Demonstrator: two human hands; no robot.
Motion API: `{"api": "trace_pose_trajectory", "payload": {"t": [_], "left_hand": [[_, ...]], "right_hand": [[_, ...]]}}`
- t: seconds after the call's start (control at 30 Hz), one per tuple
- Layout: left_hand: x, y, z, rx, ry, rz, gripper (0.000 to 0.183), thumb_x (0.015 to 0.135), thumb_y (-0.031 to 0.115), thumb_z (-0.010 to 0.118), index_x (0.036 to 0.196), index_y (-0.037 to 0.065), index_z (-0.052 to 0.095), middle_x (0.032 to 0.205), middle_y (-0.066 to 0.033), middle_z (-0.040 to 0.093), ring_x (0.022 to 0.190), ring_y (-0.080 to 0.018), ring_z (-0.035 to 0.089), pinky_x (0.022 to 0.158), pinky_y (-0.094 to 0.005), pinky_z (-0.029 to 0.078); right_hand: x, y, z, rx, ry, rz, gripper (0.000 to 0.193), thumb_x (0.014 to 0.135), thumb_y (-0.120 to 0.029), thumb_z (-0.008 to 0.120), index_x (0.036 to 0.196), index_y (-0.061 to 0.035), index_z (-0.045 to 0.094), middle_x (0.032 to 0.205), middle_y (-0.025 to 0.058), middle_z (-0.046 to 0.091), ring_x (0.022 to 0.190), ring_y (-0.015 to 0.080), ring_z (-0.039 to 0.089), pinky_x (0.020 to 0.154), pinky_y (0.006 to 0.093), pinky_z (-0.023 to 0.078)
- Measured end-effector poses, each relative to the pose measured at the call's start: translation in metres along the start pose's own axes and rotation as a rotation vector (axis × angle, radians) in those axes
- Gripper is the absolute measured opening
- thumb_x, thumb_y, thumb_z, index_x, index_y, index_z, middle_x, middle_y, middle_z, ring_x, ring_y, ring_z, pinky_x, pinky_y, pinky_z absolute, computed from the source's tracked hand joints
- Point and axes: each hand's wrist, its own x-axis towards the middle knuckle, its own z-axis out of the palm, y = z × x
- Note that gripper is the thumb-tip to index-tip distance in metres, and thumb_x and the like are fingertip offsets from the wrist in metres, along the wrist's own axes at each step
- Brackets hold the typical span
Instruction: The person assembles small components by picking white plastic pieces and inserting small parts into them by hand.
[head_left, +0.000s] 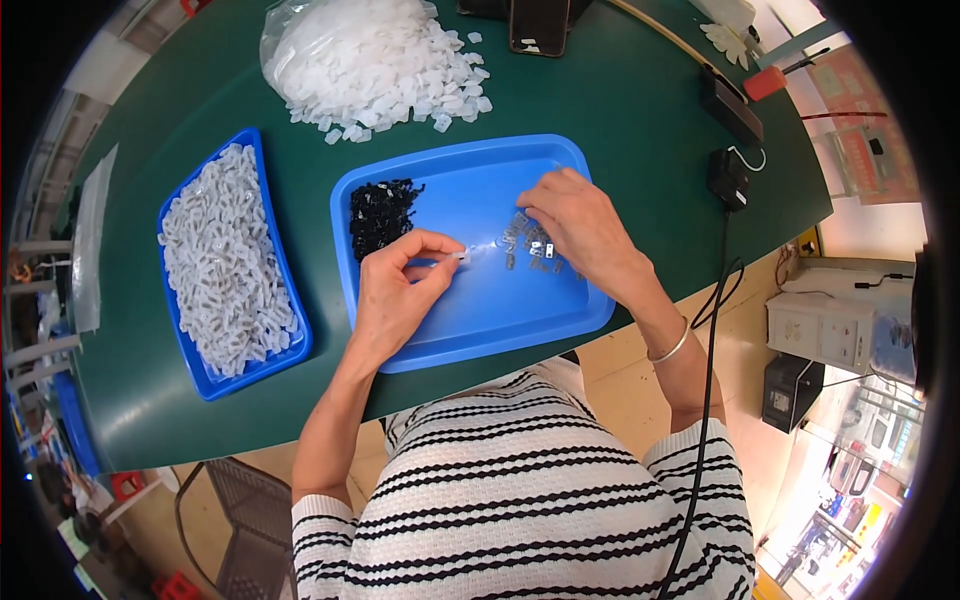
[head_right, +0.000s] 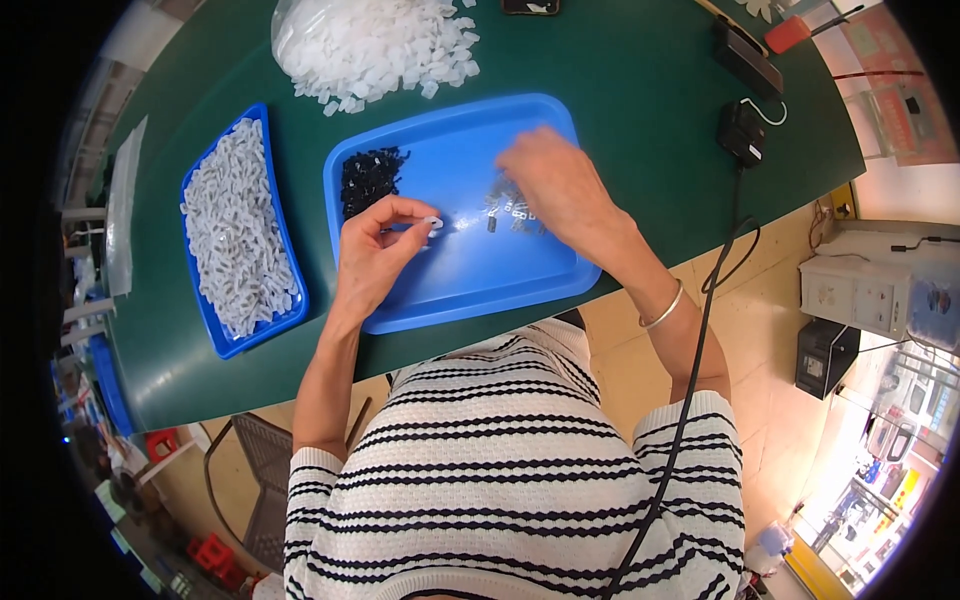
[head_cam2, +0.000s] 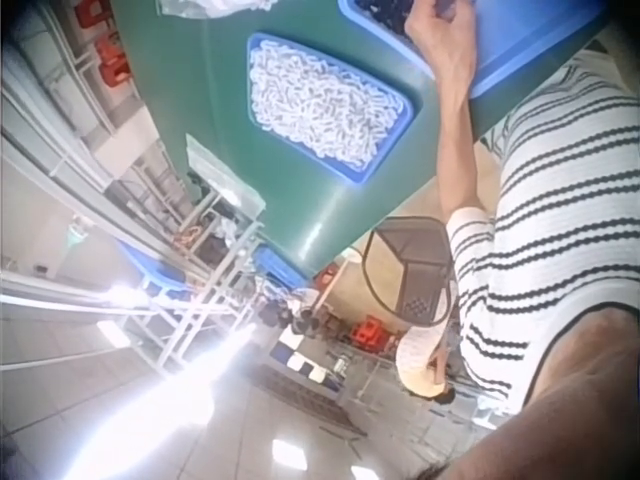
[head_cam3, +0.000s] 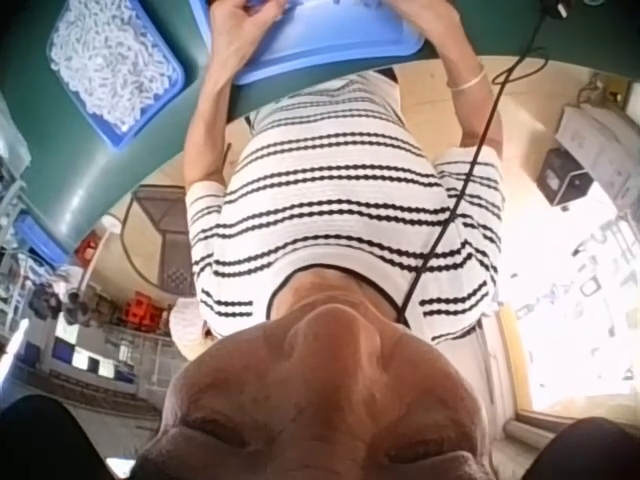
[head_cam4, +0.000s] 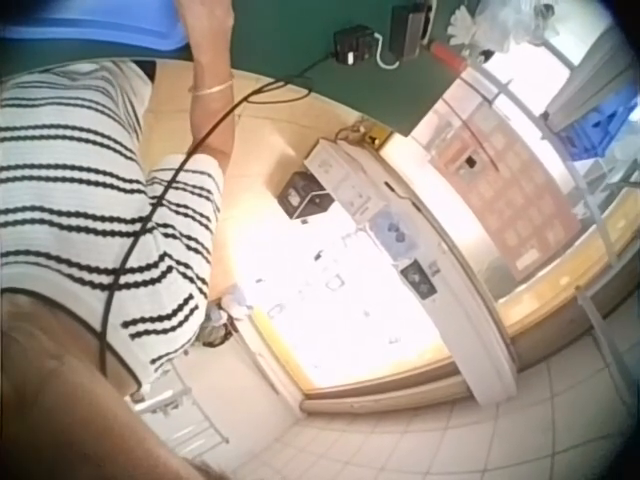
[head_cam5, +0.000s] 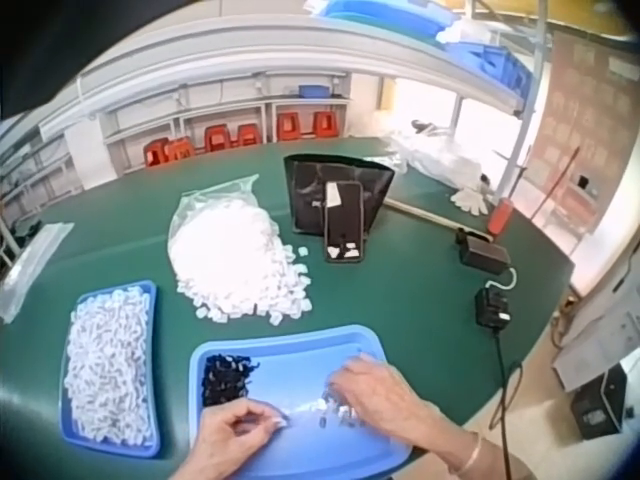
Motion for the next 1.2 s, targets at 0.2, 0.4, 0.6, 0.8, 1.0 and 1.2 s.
{"api": "trace_pose_trajectory", "payload": {"t": [0.2, 0.4, 0.6, 0.8, 1.0, 1.2], "left_hand": [[0.007, -0.004, 0.005, -0.041, 0.013, 0.008, 0.012, 0.086, 0.002, 0.065, 0.097, -0.002, 0.069, 0.089, -0.0045, 0.07, 0.078, -0.0098, 0.065, 0.072, -0.0226, 0.054], [0.008, 0.0, 0.006, -0.21, 0.02, -0.064, 0.015, 0.088, 0.002, 0.064, 0.102, -0.003, 0.067, 0.087, -0.0063, 0.069, 0.079, -0.0101, 0.066, 0.071, -0.0226, 0.054], [0.007, 0.0, 0.007, -0.286, -0.002, -0.115, 0.016, 0.09, 0.002, 0.062, 0.105, -0.003, 0.066, 0.088, -0.0074, 0.069, 0.079, -0.0116, 0.067, 0.071, -0.0232, 0.055], [0.006, -0.001, 0.015, -0.388, 0.055, -0.065, 0.016, 0.09, 0.002, 0.064, 0.105, -0.004, 0.064, 0.091, -0.0076, 0.069, 0.082, -0.0118, 0.068, 0.071, -0.0221, 0.055], [0.0, 0.003, 0.019, -0.402, 0.12, -0.042, 0.015, 0.09, 0.001, 0.065, 0.104, -0.005, 0.064, 0.093, -0.0084, 0.069, 0.083, -0.0121, 0.068, 0.071, -0.022, 0.055], [-0.006, 0.0, 0.021, -0.337, 0.192, -0.01, 0.015, 0.091, 0.002, 0.065, 0.105, -0.004, 0.064, 0.094, -0.0094, 0.069, 0.084, -0.0132, 0.067, 0.077, -0.0234, 0.054]], "right_hand": [[0.004, -0.003, 0.01, -0.09, -0.071, -0.033, 0.012, 0.079, -0.002, 0.068, 0.091, -0.0019, 0.067, 0.085, 0.0095, 0.06, 0.086, 0.0277, 0.057, 0.076, 0.0367, 0.05], [0.01, 0.001, 0.001, 0.117, -0.056, 0.031, 0.009, 0.08, 0.0, 0.066, 0.089, -0.0011, 0.064, 0.078, 0.0076, 0.059, 0.075, 0.0207, 0.057, 0.066, 0.0301, 0.048], [0.005, -0.015, -0.013, 0.962, -0.165, 0.458, 0.009, 0.086, -0.007, 0.067, 0.092, -0.0003, 0.064, 0.081, 0.0016, 0.063, 0.069, 0.0078, 0.057, 0.063, 0.0231, 0.048], [-0.002, -0.05, 0.015, 1.293, 0.116, 0.515, 0.007, 0.088, -0.007, 0.069, 0.091, -0.0026, 0.064, 0.086, 0.0005, 0.063, 0.072, 0.0059, 0.054, 0.062, 0.0191, 0.043], [-0.005, -0.059, 0.034, 1.27, 0.113, 0.525, 0.011, 0.09, -0.013, 0.069, 0.092, -0.0041, 0.063, 0.088, -0.001, 0.061, 0.079, 0.0054, 0.052, 0.066, 0.0205, 0.043], [-0.007, -0.06, 0.043, 1.223, 0.1, 0.506, 0.012, 0.091, -0.011, 0.066, 0.092, -0.0004, 0.061, 0.086, 0.0003, 0.062, 0.08, 0.0064, 0.055, 0.07, 0.0209, 0.046]]}}
